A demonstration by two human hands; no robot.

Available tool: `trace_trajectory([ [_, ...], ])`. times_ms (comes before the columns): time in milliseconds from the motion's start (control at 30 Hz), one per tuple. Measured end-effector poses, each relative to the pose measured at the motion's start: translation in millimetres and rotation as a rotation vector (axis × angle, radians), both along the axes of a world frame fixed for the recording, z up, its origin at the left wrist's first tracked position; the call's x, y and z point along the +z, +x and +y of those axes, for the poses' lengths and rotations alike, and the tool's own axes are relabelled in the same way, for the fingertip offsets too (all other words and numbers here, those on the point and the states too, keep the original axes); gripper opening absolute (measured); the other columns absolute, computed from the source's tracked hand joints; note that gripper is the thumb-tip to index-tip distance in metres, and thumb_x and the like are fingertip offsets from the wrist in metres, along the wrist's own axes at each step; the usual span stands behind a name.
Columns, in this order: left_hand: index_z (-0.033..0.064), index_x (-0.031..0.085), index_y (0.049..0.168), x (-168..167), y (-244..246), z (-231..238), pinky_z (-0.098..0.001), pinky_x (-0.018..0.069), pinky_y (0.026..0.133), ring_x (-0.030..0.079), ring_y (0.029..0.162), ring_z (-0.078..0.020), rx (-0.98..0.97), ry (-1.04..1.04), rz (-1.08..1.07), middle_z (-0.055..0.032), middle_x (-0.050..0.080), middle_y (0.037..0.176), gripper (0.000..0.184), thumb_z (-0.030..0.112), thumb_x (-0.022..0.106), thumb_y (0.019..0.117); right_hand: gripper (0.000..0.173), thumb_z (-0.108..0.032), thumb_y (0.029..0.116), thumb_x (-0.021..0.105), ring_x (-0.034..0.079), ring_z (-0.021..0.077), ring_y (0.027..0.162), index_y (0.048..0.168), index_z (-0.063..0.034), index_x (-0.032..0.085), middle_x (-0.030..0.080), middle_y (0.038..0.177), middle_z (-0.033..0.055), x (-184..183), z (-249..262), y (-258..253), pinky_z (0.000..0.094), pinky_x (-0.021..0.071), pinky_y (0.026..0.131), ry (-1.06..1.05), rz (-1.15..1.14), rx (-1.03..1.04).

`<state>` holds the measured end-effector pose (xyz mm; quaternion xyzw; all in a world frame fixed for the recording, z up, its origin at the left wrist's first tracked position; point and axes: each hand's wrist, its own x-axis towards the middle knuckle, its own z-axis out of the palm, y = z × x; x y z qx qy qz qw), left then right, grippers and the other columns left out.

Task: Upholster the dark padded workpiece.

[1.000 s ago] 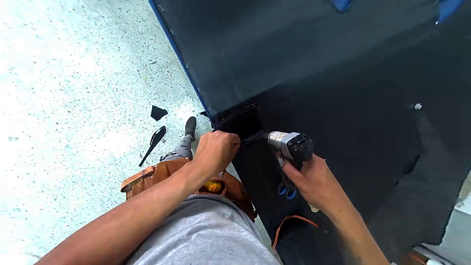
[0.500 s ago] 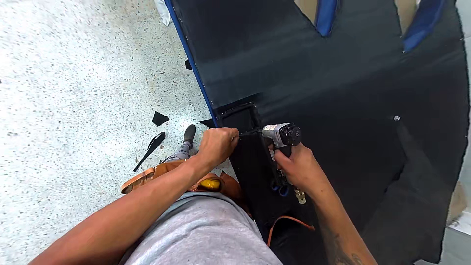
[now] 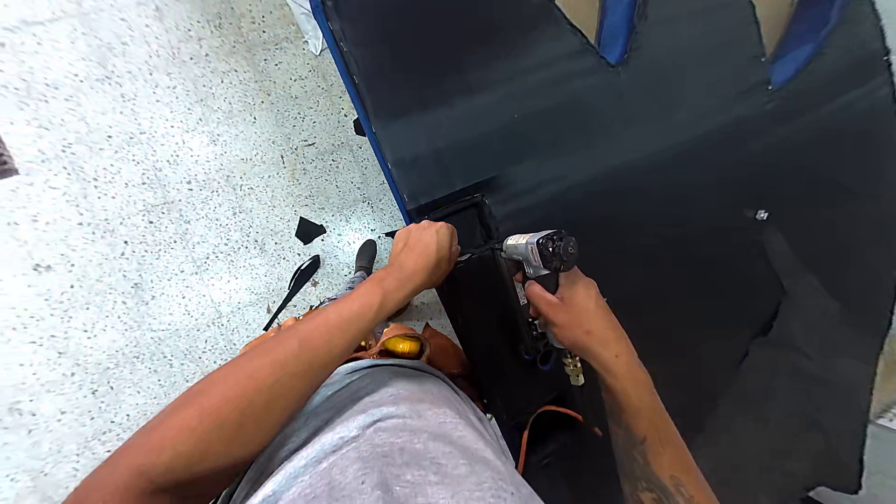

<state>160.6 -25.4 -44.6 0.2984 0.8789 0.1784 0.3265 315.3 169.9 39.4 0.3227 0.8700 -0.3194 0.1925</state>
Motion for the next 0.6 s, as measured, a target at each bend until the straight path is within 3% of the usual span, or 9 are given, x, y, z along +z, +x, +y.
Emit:
trace_trajectory([
  [167,0.0225,0.073,0.093,8,-20,5,-0.0570,0.0546,0.065,0.070,0.082,-0.0278,-0.137,-0.068,-0.005,-0.0044,0.071,0.083,0.026,0.041,0.055,0.0992,0.026,-0.036,0.0949,0.061,0.065,0.0137,0.055,0.120,-0.0274,0.061,0.068,0.073,-0.0032,-2,-2,2,0.0411,0.0579,0.049,0.021,0.025,0.002],
  [267,0.0230,0.074,0.091,12,-21,11,-0.0561,0.0549,0.064,0.070,0.080,-0.0268,-0.251,-0.095,0.090,-0.0032,0.070,0.081,0.022,0.044,0.066,0.0935,0.027,-0.037,0.0941,0.062,0.066,0.0149,0.056,0.119,-0.0281,0.062,0.068,0.074,-0.0026,-5,-2,3,0.0437,0.0577,0.050,0.034,0.040,-0.006],
  [433,0.0208,0.070,0.087,13,-18,20,-0.0539,0.0515,0.058,0.068,0.075,-0.0282,-0.358,-0.115,0.241,-0.0036,0.068,0.077,0.018,0.038,0.070,0.0817,0.030,-0.040,0.0931,0.061,0.065,0.0153,0.061,0.120,-0.0258,0.060,0.066,0.076,-0.0019,-5,-3,3,0.0448,0.0571,0.055,0.046,0.043,-0.010],
  [600,0.0210,0.071,0.087,5,-24,19,-0.0544,0.0538,0.063,0.069,0.078,-0.0268,-0.419,-0.069,0.250,-0.0029,0.069,0.079,0.022,0.041,0.063,0.0921,0.033,-0.040,0.0952,0.060,0.066,0.0159,0.062,0.125,-0.0262,0.059,0.065,0.075,-0.0016,-6,-1,2,0.0452,0.0566,0.056,0.065,0.064,0.020],
])
